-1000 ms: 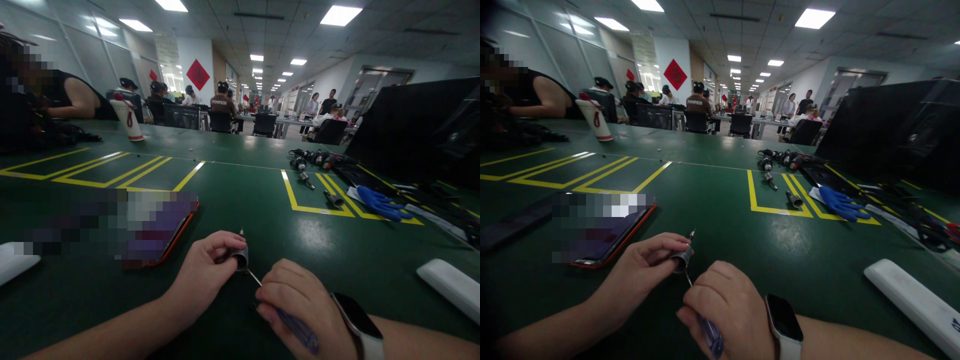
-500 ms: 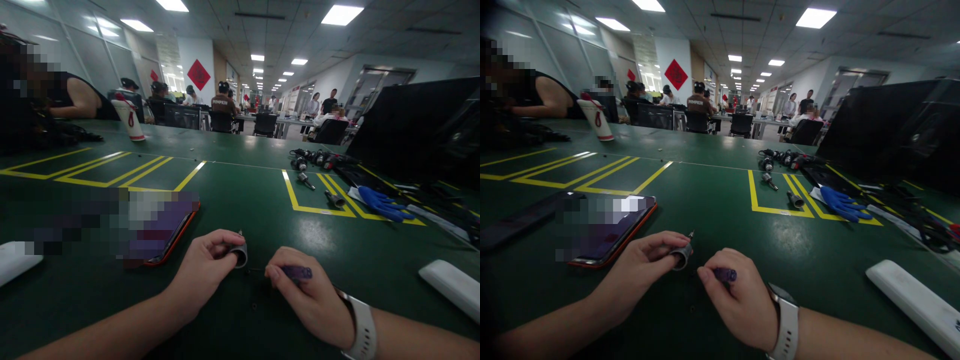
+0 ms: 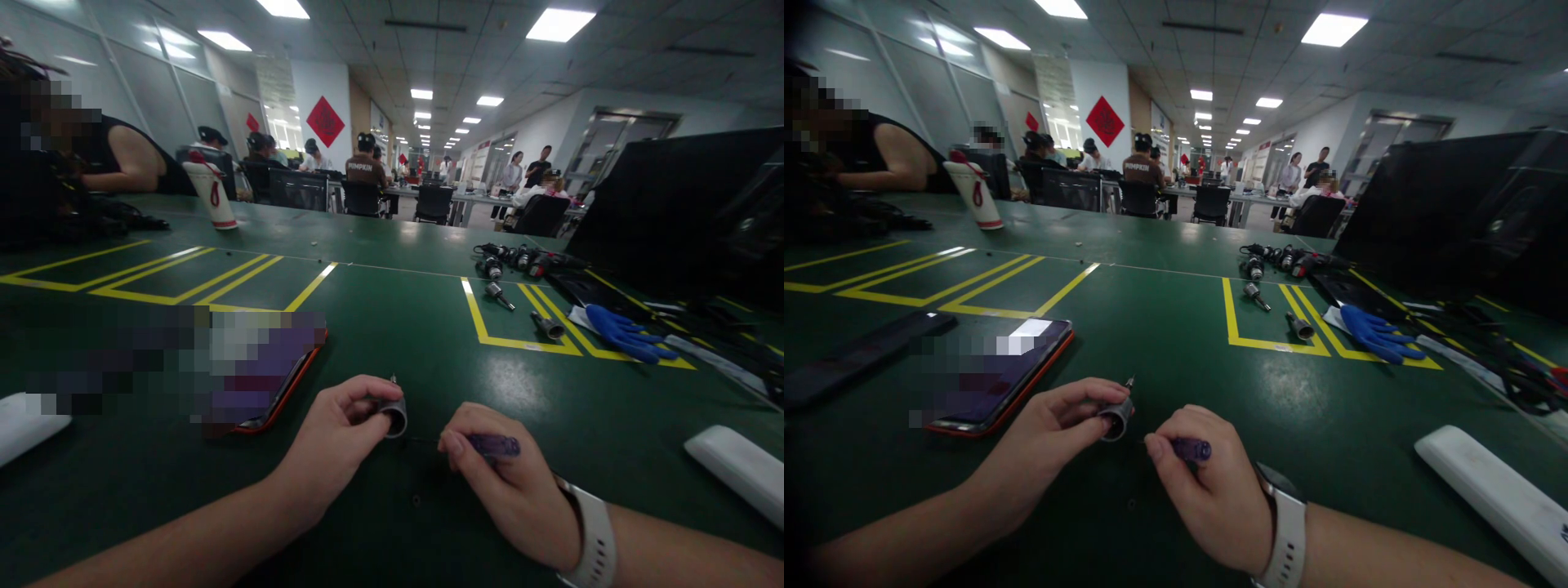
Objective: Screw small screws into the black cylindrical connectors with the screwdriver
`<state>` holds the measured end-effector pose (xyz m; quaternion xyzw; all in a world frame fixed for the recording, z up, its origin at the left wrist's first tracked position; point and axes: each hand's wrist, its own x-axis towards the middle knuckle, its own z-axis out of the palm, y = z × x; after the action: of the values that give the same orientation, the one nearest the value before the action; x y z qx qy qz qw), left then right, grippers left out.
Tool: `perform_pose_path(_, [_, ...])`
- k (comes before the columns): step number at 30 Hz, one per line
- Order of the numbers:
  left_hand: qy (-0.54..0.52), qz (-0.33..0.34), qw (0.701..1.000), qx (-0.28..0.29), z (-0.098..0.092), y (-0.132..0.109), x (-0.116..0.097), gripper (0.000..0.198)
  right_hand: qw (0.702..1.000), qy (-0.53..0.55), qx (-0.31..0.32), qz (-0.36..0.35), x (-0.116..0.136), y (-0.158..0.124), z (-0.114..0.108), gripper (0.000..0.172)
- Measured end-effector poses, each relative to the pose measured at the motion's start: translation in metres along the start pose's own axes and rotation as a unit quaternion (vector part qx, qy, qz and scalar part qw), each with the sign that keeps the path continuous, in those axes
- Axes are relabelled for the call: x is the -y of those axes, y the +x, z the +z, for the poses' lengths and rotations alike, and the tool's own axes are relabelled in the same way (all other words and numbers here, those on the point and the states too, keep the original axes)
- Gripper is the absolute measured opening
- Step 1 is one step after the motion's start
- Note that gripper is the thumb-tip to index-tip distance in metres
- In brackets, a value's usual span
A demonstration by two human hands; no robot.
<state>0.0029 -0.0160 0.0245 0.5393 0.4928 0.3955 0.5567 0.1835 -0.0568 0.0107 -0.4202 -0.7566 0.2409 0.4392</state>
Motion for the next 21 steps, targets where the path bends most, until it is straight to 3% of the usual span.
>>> perform_pose_path(8, [0.002,-0.001,1.000,-0.009,0.0021,0.0029,0.0006,0.019,1.000,0.006,-0.004,0.022,-0.0009,0.0006,0.0004,0.026])
perform_pose_path(21, [0.017,0.013,1.000,0.023,0.0037,-0.0002,0.0019,0.018,0.996,0.050,0.004,0.076,-0.0003,0.0012,0.0014,0.028])
